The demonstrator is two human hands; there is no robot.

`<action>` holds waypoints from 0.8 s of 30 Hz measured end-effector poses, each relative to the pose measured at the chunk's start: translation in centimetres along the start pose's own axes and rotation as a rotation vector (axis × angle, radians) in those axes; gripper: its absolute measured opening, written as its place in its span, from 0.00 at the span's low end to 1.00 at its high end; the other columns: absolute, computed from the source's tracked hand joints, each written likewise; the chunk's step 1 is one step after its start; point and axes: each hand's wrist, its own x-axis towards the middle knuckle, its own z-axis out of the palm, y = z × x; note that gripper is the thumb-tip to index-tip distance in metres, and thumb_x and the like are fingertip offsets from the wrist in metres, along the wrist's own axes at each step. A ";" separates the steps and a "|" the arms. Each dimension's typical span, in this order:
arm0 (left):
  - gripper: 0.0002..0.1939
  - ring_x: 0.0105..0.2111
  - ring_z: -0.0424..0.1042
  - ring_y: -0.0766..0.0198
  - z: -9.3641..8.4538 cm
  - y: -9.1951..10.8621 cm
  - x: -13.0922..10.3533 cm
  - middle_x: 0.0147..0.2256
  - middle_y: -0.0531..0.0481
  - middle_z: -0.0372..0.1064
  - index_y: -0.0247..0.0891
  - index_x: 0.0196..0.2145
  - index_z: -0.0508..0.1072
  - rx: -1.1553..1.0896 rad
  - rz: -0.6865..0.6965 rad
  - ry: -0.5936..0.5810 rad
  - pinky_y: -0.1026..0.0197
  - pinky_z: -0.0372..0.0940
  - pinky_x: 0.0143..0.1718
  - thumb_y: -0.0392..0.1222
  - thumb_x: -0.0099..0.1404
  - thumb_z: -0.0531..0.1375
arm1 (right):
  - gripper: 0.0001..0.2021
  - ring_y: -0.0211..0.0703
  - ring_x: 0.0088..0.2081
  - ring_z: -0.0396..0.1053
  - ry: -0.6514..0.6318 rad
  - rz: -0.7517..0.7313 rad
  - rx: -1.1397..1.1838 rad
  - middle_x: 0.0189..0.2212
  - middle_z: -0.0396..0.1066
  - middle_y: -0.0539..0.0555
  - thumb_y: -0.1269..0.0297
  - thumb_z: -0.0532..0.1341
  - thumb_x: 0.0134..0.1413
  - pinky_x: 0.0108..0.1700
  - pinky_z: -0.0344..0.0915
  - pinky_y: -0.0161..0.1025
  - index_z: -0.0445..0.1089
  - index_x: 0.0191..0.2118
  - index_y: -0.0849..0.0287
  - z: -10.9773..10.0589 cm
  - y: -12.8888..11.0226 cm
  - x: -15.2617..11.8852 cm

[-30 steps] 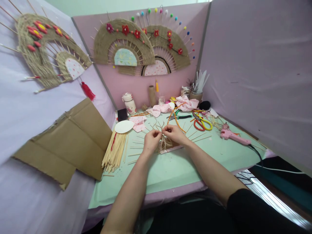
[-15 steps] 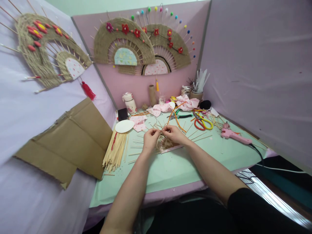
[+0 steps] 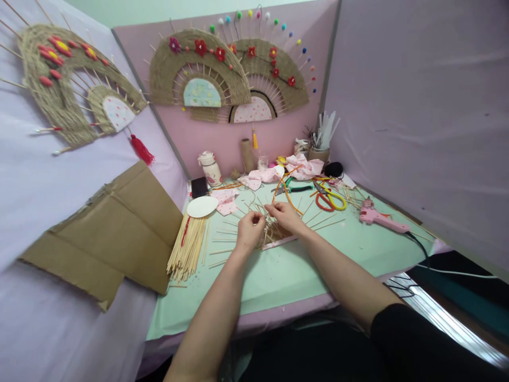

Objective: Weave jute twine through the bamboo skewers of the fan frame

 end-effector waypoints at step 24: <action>0.10 0.25 0.64 0.68 -0.4 0.1 0.2 0.24 0.51 0.67 0.34 0.26 0.69 -0.175 -0.105 -0.054 0.65 0.58 0.29 0.45 0.56 0.57 | 0.10 0.37 0.29 0.62 -0.071 -0.014 0.049 0.25 0.67 0.50 0.58 0.58 0.48 0.34 0.58 0.34 0.68 0.27 0.61 -0.1 -0.3 -0.1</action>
